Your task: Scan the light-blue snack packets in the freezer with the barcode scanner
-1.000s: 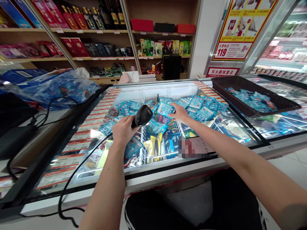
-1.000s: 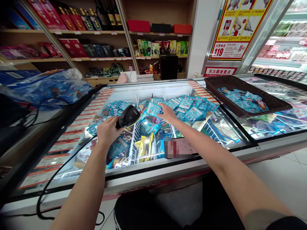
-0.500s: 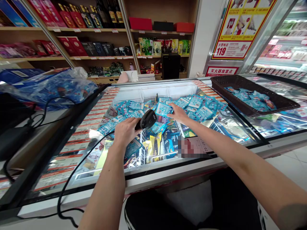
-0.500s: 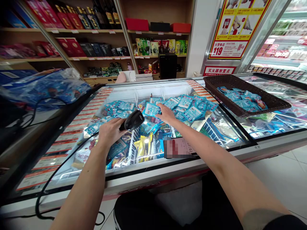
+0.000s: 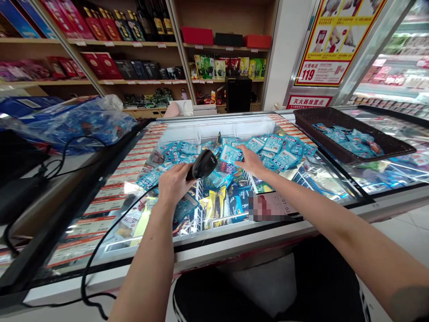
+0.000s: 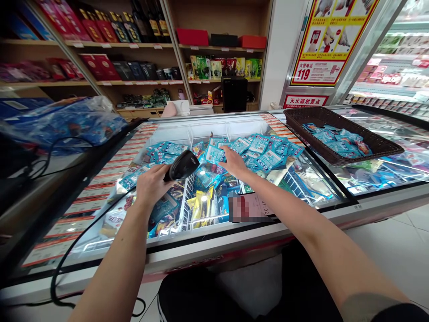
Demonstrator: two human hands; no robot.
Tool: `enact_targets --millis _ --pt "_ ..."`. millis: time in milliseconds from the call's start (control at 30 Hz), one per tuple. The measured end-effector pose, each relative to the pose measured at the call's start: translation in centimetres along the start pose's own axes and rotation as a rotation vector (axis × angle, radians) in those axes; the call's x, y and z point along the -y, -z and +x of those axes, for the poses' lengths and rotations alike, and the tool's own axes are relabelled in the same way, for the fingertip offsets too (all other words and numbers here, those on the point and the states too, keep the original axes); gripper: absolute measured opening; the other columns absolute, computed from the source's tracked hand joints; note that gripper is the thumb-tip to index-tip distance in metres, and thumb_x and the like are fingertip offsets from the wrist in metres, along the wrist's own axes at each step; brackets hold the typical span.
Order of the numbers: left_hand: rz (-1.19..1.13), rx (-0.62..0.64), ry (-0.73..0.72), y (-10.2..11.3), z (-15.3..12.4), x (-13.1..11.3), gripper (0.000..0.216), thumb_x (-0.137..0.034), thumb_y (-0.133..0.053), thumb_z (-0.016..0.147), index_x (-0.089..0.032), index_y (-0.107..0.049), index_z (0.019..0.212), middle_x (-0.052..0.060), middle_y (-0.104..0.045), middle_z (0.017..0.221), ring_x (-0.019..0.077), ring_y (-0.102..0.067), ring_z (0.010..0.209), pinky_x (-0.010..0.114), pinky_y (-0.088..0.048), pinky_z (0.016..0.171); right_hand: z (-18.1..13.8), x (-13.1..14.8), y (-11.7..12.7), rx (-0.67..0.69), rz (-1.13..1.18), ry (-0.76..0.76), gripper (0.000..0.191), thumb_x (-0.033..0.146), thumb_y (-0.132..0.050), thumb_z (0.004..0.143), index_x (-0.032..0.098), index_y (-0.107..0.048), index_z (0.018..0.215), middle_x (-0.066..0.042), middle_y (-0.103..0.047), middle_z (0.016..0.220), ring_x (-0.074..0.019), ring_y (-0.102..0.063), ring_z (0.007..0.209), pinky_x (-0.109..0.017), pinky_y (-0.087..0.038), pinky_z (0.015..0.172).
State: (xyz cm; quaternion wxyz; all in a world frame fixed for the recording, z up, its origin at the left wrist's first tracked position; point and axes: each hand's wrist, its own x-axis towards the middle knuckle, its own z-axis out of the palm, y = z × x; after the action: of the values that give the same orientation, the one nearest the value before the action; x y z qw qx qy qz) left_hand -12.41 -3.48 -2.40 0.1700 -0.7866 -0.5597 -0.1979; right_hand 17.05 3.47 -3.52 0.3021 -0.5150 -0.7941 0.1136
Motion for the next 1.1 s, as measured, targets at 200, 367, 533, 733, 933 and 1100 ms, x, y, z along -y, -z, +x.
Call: enact_targets --millis 200,367,533,733,933,1100 --pt "0.040 -0.037 0.141 0.0 0.0 0.5 0.041 -0.039 -0.058 0.080 -0.021 -0.062 0.116 0.010 -0.069 0.109 0.0283 -0.063 0.103 0.033 -0.041 0.071 -0.8 -0.3 1.9 -0.093 -0.182 -0.065 0.055 0.027 -0.057 0.085 0.017 -0.043 0.138 -0.013 -0.061 0.123 -0.0291 -0.060 0.108 -0.041 -0.047 0.091" --pt "0.059 -0.092 0.277 -0.2 -0.2 1.4 0.046 -0.044 -0.060 0.078 -0.020 -0.062 0.117 0.011 -0.069 0.109 0.0301 -0.062 0.103 0.033 -0.041 0.072 -0.6 -1.2 3.5 -0.194 -0.377 -0.193 0.059 0.033 -0.063 0.082 0.010 -0.048 0.135 -0.020 -0.054 0.127 -0.0356 -0.048 0.119 -0.046 -0.044 0.095" --pt "0.076 -0.151 0.401 -0.1 -0.3 1.8 0.048 -0.044 -0.061 0.077 -0.019 -0.061 0.118 0.012 -0.069 0.103 0.0309 -0.062 0.101 0.034 -0.042 0.072 -0.6 -0.1 3.6 -0.253 -0.423 -0.102 0.050 0.028 -0.062 0.085 0.010 -0.053 0.131 -0.021 -0.047 0.134 -0.0373 -0.038 0.124 -0.050 -0.037 0.099" --pt "0.076 -0.169 0.471 0.0 -0.5 2.9 0.046 -0.049 -0.058 0.080 -0.021 -0.063 0.116 0.012 -0.069 0.102 0.0310 -0.063 0.096 0.035 -0.042 0.071 -1.5 4.1 0.7 0.101 -0.339 0.317 0.027 0.031 -0.051 0.094 0.020 -0.069 0.109 -0.012 -0.064 0.115 -0.0299 -0.051 0.111 -0.048 -0.039 0.095" --pt "0.040 -0.242 0.601 0.3 -1.0 4.1 0.050 -0.053 -0.055 0.081 -0.019 -0.062 0.118 0.015 -0.068 0.102 0.0305 -0.062 0.093 0.034 -0.041 0.071 -2.7 7.8 -2.9 0.309 -0.166 0.619 0.033 0.037 -0.049 0.096 0.021 -0.065 0.120 -0.010 -0.062 0.120 -0.0222 -0.053 0.109 -0.038 -0.042 0.093" --pt "0.017 -0.251 0.655 0.6 -1.0 4.0 0.047 -0.053 -0.054 0.081 -0.017 -0.064 0.110 0.014 -0.067 0.100 0.0304 -0.061 0.094 0.034 -0.041 0.074 -2.8 9.2 -3.9 0.336 -0.152 0.789 0.048 0.048 -0.040 0.097 0.026 -0.050 0.139 -0.011 -0.058 0.123 -0.0220 -0.049 0.111 -0.038 -0.042 0.091"
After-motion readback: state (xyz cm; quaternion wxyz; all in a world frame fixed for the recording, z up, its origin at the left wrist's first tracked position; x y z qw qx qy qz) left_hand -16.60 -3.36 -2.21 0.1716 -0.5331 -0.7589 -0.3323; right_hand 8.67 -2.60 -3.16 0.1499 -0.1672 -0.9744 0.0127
